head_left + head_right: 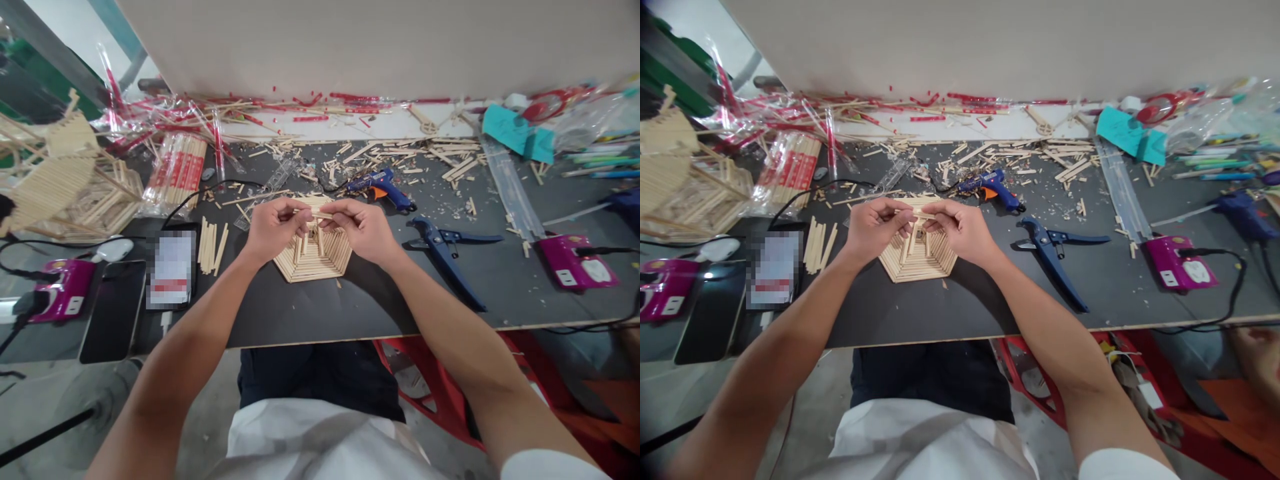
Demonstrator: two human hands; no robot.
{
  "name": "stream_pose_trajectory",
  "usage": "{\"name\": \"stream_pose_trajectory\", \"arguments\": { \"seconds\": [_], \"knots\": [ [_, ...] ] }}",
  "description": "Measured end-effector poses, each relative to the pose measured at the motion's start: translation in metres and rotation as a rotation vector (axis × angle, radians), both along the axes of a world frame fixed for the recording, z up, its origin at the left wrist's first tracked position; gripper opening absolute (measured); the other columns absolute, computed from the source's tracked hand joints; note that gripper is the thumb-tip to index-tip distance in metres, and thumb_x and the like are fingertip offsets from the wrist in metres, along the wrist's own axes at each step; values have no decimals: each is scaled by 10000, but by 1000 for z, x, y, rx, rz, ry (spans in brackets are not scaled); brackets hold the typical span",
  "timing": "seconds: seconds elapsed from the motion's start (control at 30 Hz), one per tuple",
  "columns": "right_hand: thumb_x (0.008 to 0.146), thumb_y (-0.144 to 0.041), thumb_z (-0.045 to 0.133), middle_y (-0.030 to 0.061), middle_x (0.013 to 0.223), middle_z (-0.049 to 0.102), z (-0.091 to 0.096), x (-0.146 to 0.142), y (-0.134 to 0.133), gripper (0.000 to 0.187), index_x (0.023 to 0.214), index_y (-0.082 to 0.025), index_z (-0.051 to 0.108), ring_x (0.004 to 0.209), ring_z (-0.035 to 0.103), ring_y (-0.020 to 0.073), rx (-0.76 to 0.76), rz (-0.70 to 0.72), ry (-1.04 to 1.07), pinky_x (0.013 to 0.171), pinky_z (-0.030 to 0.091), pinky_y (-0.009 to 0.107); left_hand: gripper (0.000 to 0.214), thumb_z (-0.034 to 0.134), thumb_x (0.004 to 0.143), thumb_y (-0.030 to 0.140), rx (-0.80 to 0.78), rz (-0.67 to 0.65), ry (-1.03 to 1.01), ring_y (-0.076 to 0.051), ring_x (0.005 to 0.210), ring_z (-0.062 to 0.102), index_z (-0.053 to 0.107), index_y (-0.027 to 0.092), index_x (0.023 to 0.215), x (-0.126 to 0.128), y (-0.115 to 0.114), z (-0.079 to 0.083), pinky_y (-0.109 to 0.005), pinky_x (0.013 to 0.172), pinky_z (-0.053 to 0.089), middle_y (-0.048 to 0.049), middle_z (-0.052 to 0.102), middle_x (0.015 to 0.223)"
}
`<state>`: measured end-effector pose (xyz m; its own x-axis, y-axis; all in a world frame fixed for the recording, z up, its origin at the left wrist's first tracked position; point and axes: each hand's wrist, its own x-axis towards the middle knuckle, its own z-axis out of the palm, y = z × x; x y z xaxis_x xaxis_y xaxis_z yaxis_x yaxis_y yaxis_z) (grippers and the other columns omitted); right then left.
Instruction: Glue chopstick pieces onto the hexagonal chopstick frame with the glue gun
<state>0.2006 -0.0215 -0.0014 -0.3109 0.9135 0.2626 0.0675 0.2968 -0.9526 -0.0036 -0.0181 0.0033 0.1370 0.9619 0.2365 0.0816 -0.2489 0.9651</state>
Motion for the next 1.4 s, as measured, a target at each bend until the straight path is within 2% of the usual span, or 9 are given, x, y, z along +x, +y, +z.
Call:
{"name": "stream_pose_trajectory", "arguments": {
  "seconds": [0.2, 0.37, 0.43, 0.6, 0.83, 1.07, 1.13, 1.27, 1.4],
  "knots": [
    [993, -423, 576, 77, 1122, 756, 4, 4, -2, 306, 1142, -217, 746, 956, 759, 189, 46, 93, -36, 926, 632, 414, 182, 801, 824, 325, 65, 26, 42, -105, 497, 667, 740, 156, 850, -6, 1, 2, -211, 510, 566, -9, 710, 600],
    [808, -446, 807, 58, 920, 788, -3, 1, 2, 294, 962, -200, 765, 824, 744, 189, 16, -155, -29, 782, 642, 358, 210, 803, 832, 351, 89, 1, 35, -106, 506, 674, 745, 151, 863, -4, -1, -2, -209, 515, 573, -9, 716, 616],
    [798, -438, 819, 48, 853, 782, -4, 1, 3, 278, 920, -195, 761, 756, 731, 179, 22, -200, -46, 728, 637, 346, 229, 809, 829, 367, 104, 4, 39, -107, 504, 674, 744, 150, 860, -3, -1, -2, -210, 511, 571, -8, 716, 617],
    [937, -409, 670, 46, 825, 773, 4, 7, 2, 254, 1011, -181, 756, 736, 754, 177, 70, -105, -83, 753, 656, 363, 164, 796, 831, 299, 110, 26, 26, -107, 522, 686, 751, 145, 865, -4, 1, 1, -203, 519, 574, -19, 731, 635],
    [1003, -213, 480, 82, 1185, 764, 4, 18, 5, 307, 1197, -199, 717, 1025, 770, 198, 168, 21, -132, 969, 634, 409, 128, 772, 842, 276, 132, 74, 8, -97, 506, 664, 736, 156, 871, -12, 6, 1, -207, 510, 575, -1, 708, 623],
    [920, -137, 512, 61, 962, 786, 1, 28, 14, 272, 1040, -204, 746, 837, 752, 189, 317, -269, -253, 803, 624, 357, 125, 698, 909, 281, 106, 173, 35, -108, 571, 689, 687, 163, 945, -3, 5, -14, -204, 496, 570, -28, 743, 756],
    [933, -179, 531, 67, 997, 792, 5, 29, 12, 244, 1038, -202, 749, 860, 747, 195, 321, -277, -292, 797, 605, 350, 87, 645, 947, 244, 166, 147, 161, -97, 570, 684, 681, 176, 987, 4, -3, -18, -196, 516, 561, -23, 748, 785],
    [970, -369, 584, 72, 949, 800, 10, 26, 8, 267, 1038, -189, 770, 822, 734, 189, 332, -196, -371, 704, 554, 298, 117, 579, 993, 178, 527, 6, 516, -152, 904, 751, 672, 197, 1063, 17, -23, -17, -247, 745, 589, -66, 777, 1046],
    [961, -533, 599, 30, 725, 757, 11, 24, 7, 398, 900, -187, 787, 594, 632, 138, 298, -20, -415, 602, 467, 272, 165, 518, 1015, 137, 753, -36, 699, -172, 936, 748, 648, 208, 1087, 21, -35, -11, -269, 765, 561, -55, 776, 1001]
  ]
}}
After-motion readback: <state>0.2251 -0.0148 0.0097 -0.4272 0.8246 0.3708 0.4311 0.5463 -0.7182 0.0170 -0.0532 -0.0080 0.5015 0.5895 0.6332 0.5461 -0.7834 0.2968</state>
